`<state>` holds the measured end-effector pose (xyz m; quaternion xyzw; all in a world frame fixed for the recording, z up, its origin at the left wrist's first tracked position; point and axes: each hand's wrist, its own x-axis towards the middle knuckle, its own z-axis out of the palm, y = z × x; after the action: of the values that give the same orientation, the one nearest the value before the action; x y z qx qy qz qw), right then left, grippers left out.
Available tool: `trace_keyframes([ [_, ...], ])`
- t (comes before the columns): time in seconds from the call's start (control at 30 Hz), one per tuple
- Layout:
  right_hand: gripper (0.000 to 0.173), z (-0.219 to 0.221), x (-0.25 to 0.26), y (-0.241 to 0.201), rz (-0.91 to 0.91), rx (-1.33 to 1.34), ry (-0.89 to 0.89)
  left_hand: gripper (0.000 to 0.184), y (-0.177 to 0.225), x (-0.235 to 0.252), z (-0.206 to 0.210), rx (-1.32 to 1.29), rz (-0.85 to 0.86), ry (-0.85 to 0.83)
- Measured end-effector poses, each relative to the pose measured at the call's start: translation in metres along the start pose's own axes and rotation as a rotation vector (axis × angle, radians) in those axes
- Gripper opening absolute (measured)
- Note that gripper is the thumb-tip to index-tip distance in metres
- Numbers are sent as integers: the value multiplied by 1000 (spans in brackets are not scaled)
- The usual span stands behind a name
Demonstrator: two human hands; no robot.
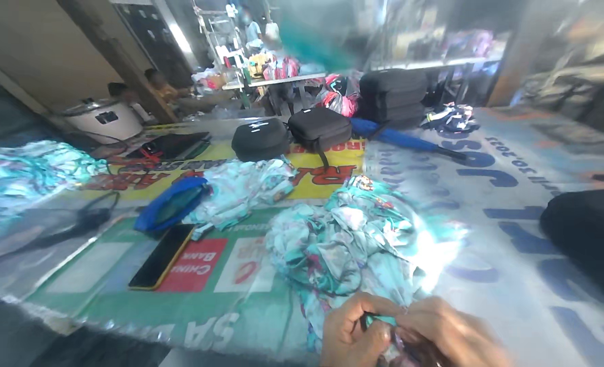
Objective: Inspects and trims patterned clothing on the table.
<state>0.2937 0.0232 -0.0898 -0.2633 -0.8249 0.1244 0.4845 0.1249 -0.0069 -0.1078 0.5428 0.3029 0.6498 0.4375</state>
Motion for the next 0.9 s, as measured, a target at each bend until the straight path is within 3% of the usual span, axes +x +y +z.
trace_keyframes([
  [0.13,14,6,0,0,53,-27,-4,15,-1,-4,3,-20,35,26],
  [0.27,20,7,2,-2,249,399,-3,16,-3,-7,5,-19,54,61],
  [0.37,15,3,2,-3,392,662,13,15,-3,-7,3,-27,39,64],
  [0.57,16,-2,-1,-4,389,717,-37,16,-7,-6,-2,-51,14,39],
  [0.77,19,-14,-1,-4,331,1017,-94,19,-8,-4,-7,-83,-8,60],
  [0.83,28,-16,-3,-5,323,877,-113,17,-6,-5,-7,-148,-64,98],
  [0.9,29,-12,-1,-10,316,494,-96,15,-2,-6,-5,-239,-123,140],
])
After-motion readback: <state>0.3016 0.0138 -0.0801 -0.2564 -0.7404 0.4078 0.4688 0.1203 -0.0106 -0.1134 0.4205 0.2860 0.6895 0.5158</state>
